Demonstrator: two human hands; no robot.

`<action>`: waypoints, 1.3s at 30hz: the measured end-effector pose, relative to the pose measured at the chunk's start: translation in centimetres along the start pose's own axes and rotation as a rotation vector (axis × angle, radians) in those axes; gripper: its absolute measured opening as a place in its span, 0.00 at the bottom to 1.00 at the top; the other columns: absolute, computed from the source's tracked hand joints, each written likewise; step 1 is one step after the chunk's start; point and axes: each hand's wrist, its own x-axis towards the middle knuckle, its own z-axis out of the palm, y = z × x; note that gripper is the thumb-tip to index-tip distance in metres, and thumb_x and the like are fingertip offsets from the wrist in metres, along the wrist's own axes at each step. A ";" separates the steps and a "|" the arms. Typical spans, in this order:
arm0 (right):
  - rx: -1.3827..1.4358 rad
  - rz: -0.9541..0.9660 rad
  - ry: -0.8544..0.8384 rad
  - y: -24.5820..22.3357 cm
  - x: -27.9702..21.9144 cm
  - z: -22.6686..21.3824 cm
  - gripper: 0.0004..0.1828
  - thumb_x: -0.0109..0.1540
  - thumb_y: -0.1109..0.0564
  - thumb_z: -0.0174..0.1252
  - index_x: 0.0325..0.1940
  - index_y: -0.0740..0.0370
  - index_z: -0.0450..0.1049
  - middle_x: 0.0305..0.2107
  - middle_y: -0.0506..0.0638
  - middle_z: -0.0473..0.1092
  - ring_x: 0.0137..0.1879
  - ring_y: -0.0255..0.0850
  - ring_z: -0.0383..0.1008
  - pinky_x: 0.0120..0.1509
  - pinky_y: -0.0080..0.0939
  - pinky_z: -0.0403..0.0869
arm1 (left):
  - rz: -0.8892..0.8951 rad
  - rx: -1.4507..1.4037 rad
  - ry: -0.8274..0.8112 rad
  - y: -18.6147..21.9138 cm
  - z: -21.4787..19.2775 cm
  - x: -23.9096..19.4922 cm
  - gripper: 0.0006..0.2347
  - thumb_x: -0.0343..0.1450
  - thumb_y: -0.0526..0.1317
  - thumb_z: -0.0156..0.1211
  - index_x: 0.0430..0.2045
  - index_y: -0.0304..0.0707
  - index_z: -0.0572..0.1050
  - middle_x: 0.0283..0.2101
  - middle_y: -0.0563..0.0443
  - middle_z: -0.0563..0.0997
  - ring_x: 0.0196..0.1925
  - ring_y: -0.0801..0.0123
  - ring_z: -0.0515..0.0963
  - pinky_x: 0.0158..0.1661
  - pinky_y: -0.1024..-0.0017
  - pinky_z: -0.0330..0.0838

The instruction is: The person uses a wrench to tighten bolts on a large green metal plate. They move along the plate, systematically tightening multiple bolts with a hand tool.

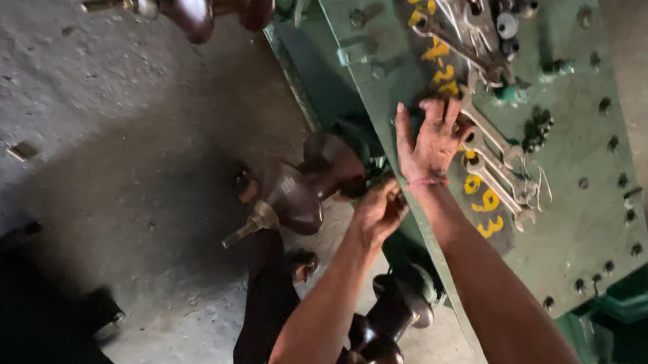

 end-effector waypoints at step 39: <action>0.015 0.028 -0.011 0.0 -0.4 0.1 0.19 0.68 0.42 0.64 0.52 0.55 0.68 0.55 0.57 0.65 0.61 0.57 0.68 0.69 0.70 0.55 | 0.046 0.135 0.207 -0.4 1.3 -2.1 0.09 0.74 0.39 0.57 0.46 0.41 0.78 0.46 0.52 0.84 0.49 0.68 0.81 0.50 0.66 0.78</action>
